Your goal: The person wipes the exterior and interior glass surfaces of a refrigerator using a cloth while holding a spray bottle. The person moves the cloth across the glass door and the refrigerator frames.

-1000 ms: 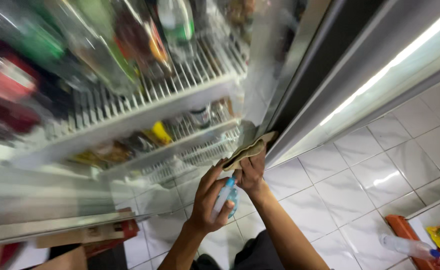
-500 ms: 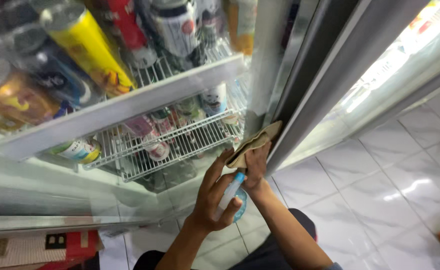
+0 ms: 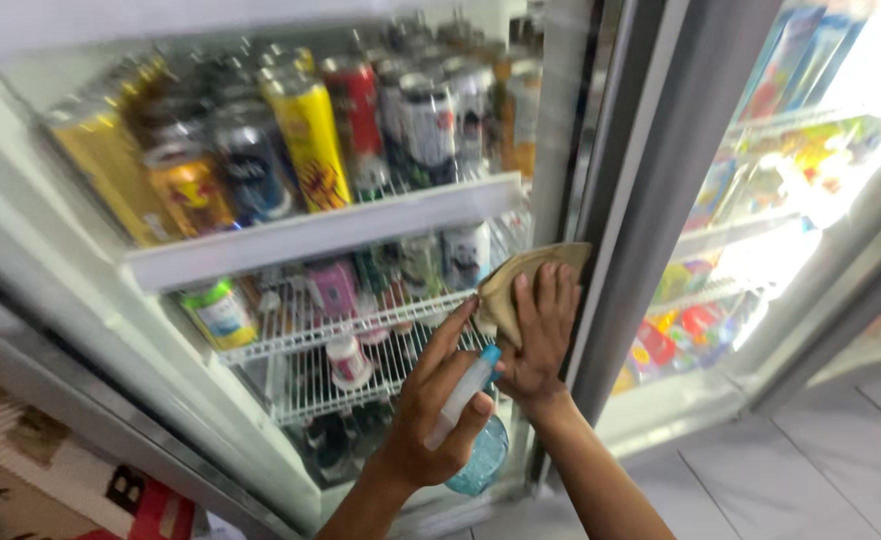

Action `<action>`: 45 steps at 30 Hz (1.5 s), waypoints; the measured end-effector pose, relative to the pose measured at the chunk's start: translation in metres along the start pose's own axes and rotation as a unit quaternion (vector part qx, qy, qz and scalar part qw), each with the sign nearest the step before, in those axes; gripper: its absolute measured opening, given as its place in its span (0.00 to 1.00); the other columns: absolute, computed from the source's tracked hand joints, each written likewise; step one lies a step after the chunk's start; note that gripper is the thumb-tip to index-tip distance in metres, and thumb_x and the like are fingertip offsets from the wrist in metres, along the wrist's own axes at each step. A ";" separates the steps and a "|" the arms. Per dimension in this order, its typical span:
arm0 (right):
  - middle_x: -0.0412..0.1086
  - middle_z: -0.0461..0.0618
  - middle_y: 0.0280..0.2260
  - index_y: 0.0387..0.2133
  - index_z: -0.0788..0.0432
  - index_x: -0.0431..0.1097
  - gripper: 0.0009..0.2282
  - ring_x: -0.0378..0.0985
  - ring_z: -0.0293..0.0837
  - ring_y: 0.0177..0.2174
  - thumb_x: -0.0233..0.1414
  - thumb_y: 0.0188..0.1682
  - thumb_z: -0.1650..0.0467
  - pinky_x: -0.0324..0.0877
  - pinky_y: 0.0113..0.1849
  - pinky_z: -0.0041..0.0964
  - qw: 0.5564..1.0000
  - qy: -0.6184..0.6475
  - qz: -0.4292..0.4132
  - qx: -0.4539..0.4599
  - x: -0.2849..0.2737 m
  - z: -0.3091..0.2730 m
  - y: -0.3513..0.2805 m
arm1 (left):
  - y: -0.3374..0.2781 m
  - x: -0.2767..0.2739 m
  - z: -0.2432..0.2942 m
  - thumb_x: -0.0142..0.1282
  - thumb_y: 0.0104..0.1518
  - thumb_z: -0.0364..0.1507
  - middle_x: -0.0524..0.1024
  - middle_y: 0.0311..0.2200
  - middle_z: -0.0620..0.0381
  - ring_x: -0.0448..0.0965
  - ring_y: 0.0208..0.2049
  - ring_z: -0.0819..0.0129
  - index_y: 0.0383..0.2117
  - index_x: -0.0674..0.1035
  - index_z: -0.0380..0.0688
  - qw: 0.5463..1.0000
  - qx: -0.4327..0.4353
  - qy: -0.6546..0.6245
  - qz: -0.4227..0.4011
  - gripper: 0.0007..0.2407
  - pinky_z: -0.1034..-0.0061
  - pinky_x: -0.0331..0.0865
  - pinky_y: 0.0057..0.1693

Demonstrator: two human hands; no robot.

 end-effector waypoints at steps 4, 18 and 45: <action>0.50 0.70 0.69 0.64 0.66 0.60 0.24 0.46 0.71 0.70 0.46 0.52 0.73 0.40 0.69 0.64 0.999 0.017 0.011 0.035 -0.010 -0.018 0.055 | 0.022 -0.025 0.024 0.40 0.69 0.48 0.60 0.69 0.29 0.73 0.63 0.43 0.44 0.79 0.34 0.999 -0.002 0.034 0.008 0.25 0.60 0.65 0.64; 0.50 0.61 0.70 0.67 0.61 0.59 0.27 0.41 0.73 0.70 0.49 0.53 0.69 0.33 0.67 0.70 0.999 0.042 -0.018 -0.018 0.056 -0.173 0.099 | -0.037 -0.166 0.067 0.38 0.70 0.48 0.63 0.67 0.30 0.63 0.70 0.38 0.38 0.81 0.35 0.974 -0.011 0.176 0.143 0.26 0.46 0.42 0.74; 0.59 0.51 0.67 0.66 0.48 0.63 0.27 0.53 0.61 0.67 0.52 0.50 0.69 0.40 0.65 0.62 0.977 0.028 -0.054 -0.203 0.103 -0.305 0.134 | -0.118 -0.272 0.057 0.44 0.68 0.41 0.50 0.71 0.25 0.51 0.73 0.33 0.37 0.80 0.34 0.937 -0.054 0.288 0.189 0.19 0.53 0.52 0.71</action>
Point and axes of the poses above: each hand's wrist, its own y-axis towards the middle knuckle, its own x-axis out of the palm, z = x × y, the point moved 3 cm from there along y, towards the middle knuckle
